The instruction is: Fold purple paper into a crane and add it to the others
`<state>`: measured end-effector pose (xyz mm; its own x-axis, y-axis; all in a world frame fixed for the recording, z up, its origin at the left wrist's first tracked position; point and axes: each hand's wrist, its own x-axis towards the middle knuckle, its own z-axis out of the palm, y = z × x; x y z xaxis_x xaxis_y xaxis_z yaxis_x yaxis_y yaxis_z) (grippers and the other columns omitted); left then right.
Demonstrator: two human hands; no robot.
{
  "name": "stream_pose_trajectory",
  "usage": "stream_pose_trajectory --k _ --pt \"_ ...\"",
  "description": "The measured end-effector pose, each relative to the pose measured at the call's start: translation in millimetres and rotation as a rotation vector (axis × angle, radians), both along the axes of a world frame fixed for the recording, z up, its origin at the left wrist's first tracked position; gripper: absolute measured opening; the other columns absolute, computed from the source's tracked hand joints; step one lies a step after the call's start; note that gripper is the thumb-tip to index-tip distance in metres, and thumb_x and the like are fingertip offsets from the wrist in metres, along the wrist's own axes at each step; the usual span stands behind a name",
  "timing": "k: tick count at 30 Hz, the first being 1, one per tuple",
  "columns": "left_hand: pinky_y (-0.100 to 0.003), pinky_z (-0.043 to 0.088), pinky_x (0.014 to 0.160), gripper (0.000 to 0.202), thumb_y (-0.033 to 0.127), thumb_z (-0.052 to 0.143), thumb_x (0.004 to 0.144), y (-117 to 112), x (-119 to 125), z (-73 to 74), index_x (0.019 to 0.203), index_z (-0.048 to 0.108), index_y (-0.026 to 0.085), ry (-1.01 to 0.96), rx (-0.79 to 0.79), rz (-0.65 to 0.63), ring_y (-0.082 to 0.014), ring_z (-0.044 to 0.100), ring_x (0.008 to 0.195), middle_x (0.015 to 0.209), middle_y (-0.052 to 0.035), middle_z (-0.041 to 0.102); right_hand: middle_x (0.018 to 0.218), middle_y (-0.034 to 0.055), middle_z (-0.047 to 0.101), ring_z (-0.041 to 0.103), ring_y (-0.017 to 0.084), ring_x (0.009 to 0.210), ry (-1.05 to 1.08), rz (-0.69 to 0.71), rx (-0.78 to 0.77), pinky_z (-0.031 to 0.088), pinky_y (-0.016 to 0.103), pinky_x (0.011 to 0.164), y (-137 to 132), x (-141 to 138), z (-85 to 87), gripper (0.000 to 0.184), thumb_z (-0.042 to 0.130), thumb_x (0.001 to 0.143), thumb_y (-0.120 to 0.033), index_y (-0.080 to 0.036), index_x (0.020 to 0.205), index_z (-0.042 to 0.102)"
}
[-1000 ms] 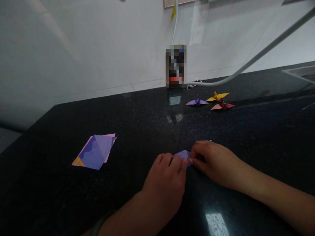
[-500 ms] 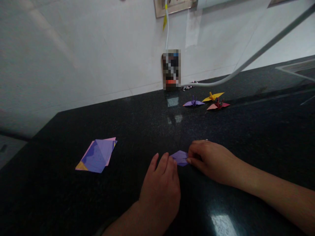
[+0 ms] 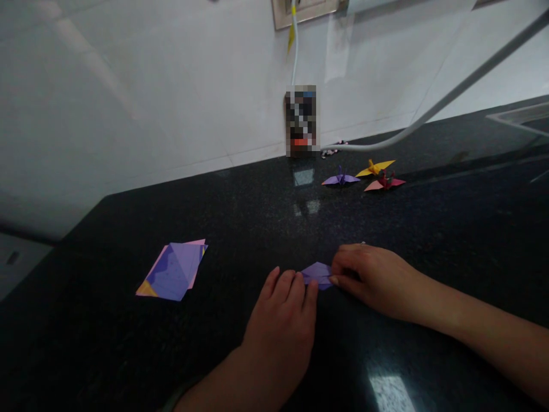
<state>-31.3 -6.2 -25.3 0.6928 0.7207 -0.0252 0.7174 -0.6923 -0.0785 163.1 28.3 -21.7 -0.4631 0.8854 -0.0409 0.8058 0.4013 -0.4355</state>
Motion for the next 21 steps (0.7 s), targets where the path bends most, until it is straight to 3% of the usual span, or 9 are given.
stream_pose_trajectory --k 3,8,17,21 --pt "-0.045 0.028 0.096 0.037 0.016 0.034 0.083 1 -1 -0.4 0.117 0.046 0.016 -0.014 -0.003 0.0 -0.0252 0.04 0.112 0.116 -0.0103 0.052 0.073 0.002 0.057 0.054 0.012 0.066 0.024 0.101 0.078 0.038 0.022 0.059 0 7 3.6 0.015 0.046 0.08 -0.019 -0.019 0.081 0.061" --pt "-0.045 0.028 0.096 0.036 0.017 0.032 0.084 2 -3 -1.3 0.116 0.048 0.015 -0.036 -0.008 -0.009 -0.0253 0.04 0.112 0.114 -0.0099 0.053 0.072 0.0004 0.06 0.055 0.012 0.06 -0.181 0.359 0.162 0.037 0.023 0.055 -8 4 1.1 0.036 0.049 0.076 -0.013 -0.025 0.11 0.053" --pt "-0.046 0.029 0.094 0.036 0.017 0.033 0.083 4 -2 -2.5 0.115 0.048 0.014 -0.04 0.0 -0.009 -0.0259 0.04 0.111 0.114 -0.0101 0.053 0.077 -0.0015 0.062 0.058 0.013 0.06 -0.214 0.268 0.123 0.038 0.023 0.053 -13 -4 -3.8 0.038 0.046 0.078 -0.015 -0.031 0.112 0.05" --pt "-0.046 0.03 0.094 0.035 0.018 0.034 0.083 3 -2 -2.9 0.115 0.049 0.014 -0.048 0.012 -0.016 -0.0258 0.041 0.11 0.113 -0.0103 0.054 0.078 0.0 0.062 0.058 0.014 0.062 -0.235 0.285 0.135 0.038 0.024 0.054 -14 -1 -6.0 0.038 0.048 0.075 -0.013 -0.027 0.111 0.051"
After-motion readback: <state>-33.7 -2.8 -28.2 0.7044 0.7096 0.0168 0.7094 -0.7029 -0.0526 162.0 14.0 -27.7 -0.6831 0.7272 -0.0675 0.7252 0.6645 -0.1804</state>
